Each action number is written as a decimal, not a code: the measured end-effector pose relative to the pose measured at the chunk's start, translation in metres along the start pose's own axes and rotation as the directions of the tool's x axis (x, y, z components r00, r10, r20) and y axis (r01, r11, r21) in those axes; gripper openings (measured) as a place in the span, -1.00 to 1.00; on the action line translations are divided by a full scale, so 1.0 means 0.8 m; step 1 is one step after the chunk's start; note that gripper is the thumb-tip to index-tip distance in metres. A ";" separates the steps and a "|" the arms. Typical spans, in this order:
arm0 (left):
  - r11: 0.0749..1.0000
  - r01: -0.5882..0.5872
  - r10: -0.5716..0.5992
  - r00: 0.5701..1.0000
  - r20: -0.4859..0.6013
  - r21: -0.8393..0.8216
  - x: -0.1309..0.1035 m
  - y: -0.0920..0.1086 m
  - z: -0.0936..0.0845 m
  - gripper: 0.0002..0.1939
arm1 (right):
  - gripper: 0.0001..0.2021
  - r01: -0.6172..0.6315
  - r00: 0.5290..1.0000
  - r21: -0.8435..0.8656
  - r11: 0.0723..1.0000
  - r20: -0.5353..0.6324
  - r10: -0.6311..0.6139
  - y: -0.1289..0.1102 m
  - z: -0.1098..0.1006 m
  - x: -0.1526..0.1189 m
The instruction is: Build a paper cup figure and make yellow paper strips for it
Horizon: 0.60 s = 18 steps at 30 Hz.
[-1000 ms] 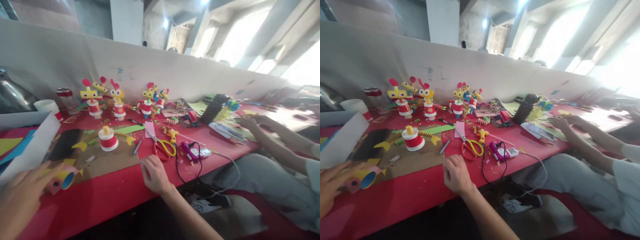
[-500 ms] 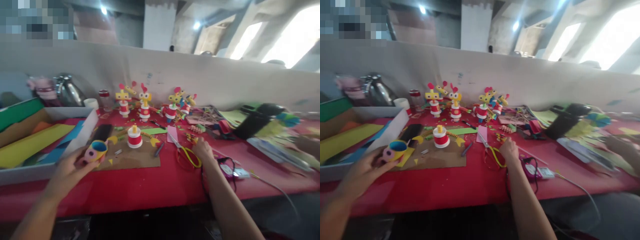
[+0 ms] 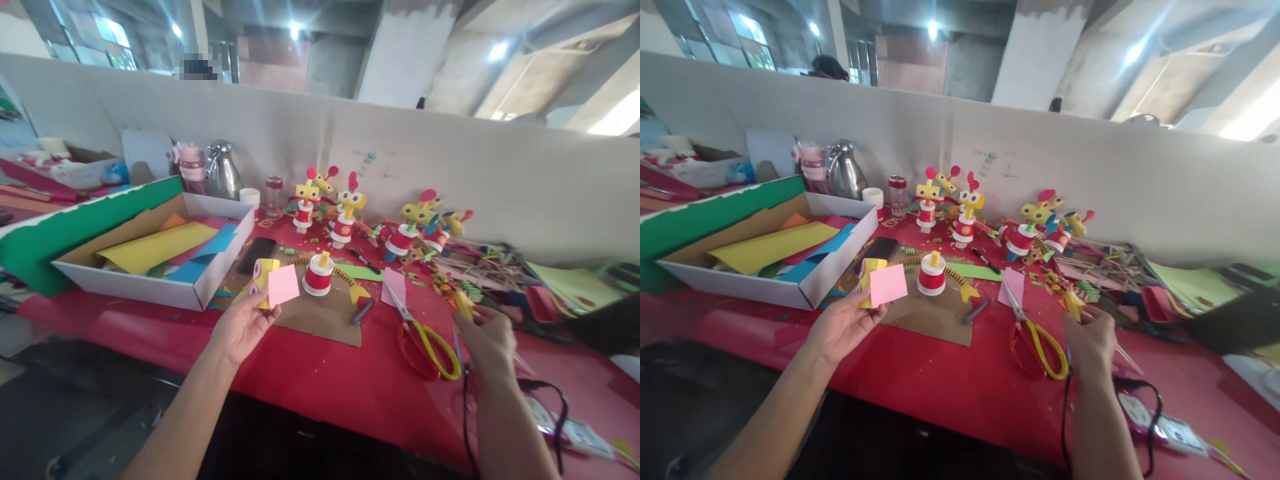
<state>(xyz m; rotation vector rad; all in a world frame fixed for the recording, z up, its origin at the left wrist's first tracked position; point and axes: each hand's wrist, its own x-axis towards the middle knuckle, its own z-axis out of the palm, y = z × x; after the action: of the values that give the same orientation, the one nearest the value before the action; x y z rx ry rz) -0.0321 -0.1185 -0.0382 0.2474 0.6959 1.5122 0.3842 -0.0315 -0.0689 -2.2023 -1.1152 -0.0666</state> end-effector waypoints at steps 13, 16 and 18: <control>0.990 0.055 -0.078 0.981 0.175 0.129 -0.034 -0.025 -0.014 -0.44 | -0.71 0.269 0.938 0.113 0.956 0.193 -0.287 -0.085 -0.039 -0.104; 0.981 0.138 -0.162 0.967 0.197 0.133 -0.040 -0.038 -0.007 -0.42 | -0.54 0.265 0.742 0.642 0.719 0.341 -0.578 -0.129 -0.036 -0.195; 0.977 0.168 -0.192 0.962 0.196 0.133 -0.044 -0.042 -0.004 -0.43 | -0.51 0.079 0.651 0.827 0.556 0.380 -0.657 -0.148 -0.029 -0.236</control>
<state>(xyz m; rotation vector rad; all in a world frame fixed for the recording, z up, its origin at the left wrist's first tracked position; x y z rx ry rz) -0.0027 -0.1558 -0.0505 0.4128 0.6214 1.2533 0.1827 -0.1279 -0.0485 -1.1261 -1.6318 0.9242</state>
